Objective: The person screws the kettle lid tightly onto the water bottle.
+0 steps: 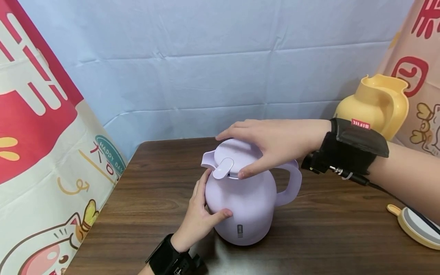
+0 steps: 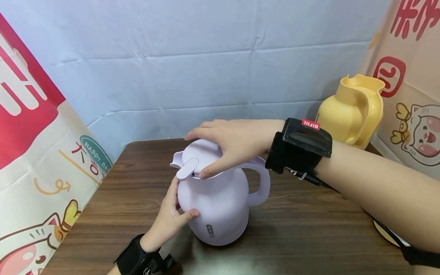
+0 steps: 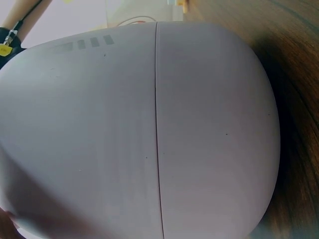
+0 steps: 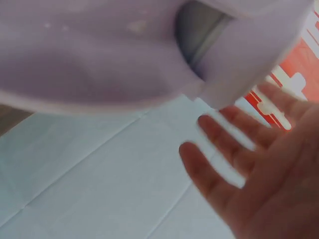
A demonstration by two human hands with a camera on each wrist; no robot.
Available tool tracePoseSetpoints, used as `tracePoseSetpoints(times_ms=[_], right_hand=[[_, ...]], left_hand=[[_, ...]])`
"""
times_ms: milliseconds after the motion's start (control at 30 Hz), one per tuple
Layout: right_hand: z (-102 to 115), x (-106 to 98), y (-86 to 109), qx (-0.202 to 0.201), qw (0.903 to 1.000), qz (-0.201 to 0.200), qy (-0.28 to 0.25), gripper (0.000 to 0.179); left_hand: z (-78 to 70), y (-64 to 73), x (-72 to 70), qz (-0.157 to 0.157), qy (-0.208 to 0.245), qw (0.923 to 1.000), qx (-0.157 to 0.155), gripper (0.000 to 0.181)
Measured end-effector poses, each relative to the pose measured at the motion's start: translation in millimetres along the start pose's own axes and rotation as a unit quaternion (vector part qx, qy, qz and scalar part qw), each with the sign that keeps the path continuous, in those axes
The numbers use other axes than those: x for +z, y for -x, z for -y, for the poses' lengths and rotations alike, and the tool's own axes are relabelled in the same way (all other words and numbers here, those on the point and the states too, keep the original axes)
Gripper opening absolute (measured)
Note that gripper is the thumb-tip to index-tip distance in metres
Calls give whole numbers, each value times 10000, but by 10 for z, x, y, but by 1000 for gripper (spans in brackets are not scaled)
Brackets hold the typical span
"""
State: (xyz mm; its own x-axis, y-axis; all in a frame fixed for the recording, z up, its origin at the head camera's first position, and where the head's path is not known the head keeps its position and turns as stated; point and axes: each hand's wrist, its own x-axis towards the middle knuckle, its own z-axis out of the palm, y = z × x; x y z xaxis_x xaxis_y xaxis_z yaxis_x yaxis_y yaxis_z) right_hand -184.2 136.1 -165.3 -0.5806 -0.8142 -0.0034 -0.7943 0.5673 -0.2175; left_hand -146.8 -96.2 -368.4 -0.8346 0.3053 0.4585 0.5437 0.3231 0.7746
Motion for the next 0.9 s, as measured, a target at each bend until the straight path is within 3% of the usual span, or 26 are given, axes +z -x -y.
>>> tracePoseSetpoints(times_ms=[133, 233, 667, 900], right_hand=[[1, -39, 22, -184, 9968, 462, -633, 69], [5, -43, 29, -240, 9949, 578, -791, 67], [-1, 41, -39, -162, 9995, -185, -199, 51], [-18, 69, -37, -58, 9994, -168, -305, 53]], left_hand=[[-2, 0, 1, 28, 25, 10000, -13, 101], [-7, 2, 0, 40, 54, 10000, -43, 102], [4, 4, 3, 38, 48, 10000, -9, 102], [6, 3, 7, 43, 106, 9999, -12, 101]])
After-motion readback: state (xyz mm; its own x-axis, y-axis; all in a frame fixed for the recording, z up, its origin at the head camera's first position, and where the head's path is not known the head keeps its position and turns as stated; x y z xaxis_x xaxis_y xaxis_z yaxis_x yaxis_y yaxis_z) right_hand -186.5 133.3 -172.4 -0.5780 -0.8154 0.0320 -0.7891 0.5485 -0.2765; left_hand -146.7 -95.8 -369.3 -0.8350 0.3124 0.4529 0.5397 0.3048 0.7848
